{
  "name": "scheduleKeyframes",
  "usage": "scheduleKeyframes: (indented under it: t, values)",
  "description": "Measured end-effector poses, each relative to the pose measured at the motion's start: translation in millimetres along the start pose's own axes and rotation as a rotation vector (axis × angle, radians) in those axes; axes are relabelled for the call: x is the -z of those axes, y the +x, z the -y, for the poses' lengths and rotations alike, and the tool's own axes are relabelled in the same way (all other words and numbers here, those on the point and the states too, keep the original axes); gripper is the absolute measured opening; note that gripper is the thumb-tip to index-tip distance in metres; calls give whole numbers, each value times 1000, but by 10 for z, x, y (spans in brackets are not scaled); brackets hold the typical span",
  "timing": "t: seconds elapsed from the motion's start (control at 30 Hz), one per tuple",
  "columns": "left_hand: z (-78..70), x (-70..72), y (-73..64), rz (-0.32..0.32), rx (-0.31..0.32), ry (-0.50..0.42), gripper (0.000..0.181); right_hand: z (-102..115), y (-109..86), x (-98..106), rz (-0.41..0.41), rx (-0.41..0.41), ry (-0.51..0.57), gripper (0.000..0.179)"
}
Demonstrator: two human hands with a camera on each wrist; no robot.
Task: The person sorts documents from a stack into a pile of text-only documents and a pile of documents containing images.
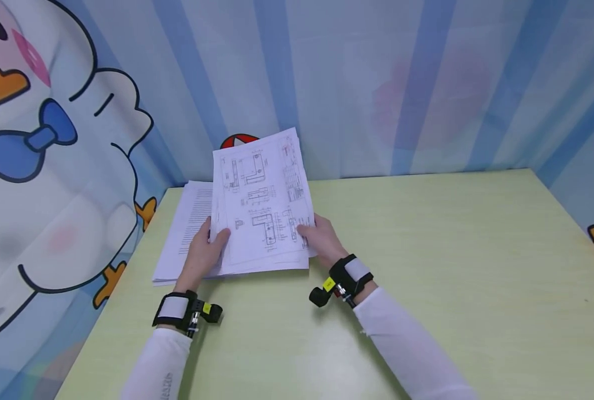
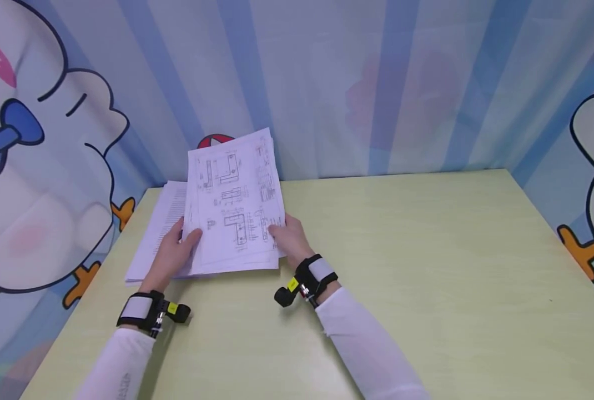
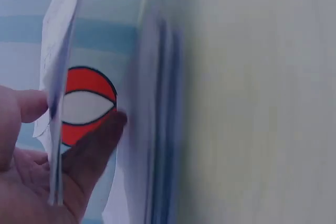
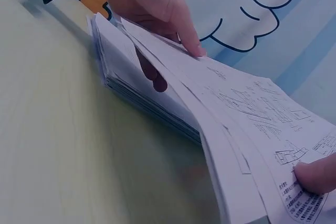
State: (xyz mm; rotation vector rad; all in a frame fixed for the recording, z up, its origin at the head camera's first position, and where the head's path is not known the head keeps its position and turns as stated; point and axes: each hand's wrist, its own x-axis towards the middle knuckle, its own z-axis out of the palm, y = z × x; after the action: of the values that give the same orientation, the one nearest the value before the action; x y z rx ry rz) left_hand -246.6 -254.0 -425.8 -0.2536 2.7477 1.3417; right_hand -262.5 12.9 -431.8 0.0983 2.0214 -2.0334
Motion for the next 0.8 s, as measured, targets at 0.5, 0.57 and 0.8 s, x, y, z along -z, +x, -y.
scheduleKeyframes:
  t: [0.5, 0.57, 0.8]
  values:
    - [-445, -576, -30, 58, -21, -386, 61, 73, -202, 698, 27, 65, -109, 49]
    - [-479, -664, -38, 66, -39, -381, 57, 70, -232, 769, 26, 69, -117, 51]
    - [-604, -926, -67, 88, -123, -417, 51, 49, -293, 1014, 0, 84, -157, 59]
